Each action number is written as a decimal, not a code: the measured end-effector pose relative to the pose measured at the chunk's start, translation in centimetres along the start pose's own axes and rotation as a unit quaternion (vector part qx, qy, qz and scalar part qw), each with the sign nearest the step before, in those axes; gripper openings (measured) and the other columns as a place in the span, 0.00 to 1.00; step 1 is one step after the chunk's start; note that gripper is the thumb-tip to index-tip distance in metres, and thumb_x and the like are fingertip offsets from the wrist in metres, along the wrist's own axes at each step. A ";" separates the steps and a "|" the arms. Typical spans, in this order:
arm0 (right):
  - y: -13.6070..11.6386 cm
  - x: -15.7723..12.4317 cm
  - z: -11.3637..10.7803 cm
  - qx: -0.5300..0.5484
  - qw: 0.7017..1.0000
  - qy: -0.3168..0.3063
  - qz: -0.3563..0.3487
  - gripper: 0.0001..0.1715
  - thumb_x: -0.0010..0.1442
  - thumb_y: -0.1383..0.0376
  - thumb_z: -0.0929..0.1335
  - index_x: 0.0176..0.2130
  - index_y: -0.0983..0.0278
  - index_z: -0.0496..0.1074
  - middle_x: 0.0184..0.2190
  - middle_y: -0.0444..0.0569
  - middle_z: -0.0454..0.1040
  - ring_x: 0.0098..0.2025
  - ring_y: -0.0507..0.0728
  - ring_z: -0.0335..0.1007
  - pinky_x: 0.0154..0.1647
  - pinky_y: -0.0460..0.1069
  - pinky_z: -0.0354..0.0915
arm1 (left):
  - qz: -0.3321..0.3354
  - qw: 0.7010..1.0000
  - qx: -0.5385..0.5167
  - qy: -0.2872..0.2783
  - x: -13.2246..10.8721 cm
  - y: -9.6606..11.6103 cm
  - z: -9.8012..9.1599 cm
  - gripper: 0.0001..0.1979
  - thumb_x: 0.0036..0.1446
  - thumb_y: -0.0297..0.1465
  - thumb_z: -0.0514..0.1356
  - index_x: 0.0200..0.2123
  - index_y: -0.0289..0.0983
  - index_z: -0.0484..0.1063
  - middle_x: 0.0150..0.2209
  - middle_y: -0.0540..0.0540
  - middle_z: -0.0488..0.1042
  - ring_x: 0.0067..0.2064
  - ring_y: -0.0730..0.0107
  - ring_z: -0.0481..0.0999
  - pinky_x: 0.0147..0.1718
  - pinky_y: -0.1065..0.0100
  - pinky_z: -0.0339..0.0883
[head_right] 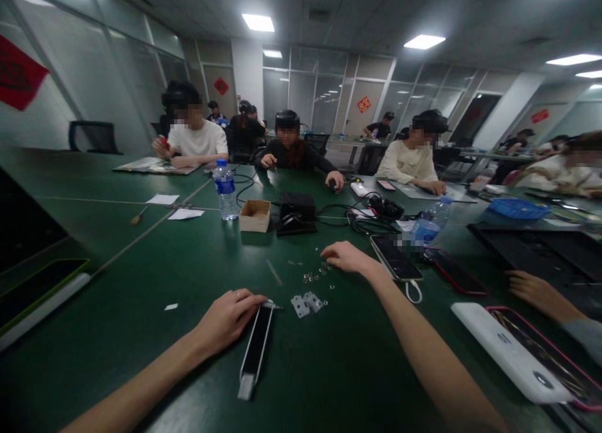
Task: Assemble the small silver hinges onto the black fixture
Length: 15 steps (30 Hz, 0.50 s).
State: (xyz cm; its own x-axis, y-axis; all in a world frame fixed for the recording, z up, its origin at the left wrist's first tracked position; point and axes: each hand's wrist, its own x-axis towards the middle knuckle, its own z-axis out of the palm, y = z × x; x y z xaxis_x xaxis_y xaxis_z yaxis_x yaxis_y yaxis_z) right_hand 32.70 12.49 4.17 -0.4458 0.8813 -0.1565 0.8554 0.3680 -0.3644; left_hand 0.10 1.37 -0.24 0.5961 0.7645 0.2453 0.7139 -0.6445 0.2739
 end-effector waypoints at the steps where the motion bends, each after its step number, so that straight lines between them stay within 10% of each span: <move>1: -0.2 -0.1 0.1 0.004 1.000 -0.004 -0.004 0.17 0.58 0.65 0.64 0.47 0.63 0.74 0.44 0.50 0.75 0.43 0.57 0.71 0.47 0.50 0.65 | -0.004 1.000 0.002 0.001 0.0 0.0 0.1 0.15 0.64 0.28 0.47 0.50 0.41 0.69 0.39 0.45 0.73 0.36 0.68 0.71 0.35 0.68 0.65; 15: -2.1 1.4 3.0 0.002 0.998 -0.011 -0.067 0.10 0.57 0.64 0.64 0.36 0.65 0.74 0.34 0.49 0.73 0.35 0.54 0.68 0.37 0.48 0.63 | -0.038 0.999 -0.004 0.011 0.0 -0.3 0.3 0.15 0.63 0.28 0.48 0.49 0.41 0.69 0.40 0.46 0.74 0.38 0.67 0.73 0.38 0.67 0.66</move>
State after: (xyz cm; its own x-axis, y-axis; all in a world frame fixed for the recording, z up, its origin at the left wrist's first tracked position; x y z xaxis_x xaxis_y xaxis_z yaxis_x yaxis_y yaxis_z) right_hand 29.48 12.08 1.98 -0.5626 0.8170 -0.1265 0.7862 0.4813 -0.3876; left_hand -0.02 1.55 -0.58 0.5315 0.8114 0.2434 0.7542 -0.5840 0.3002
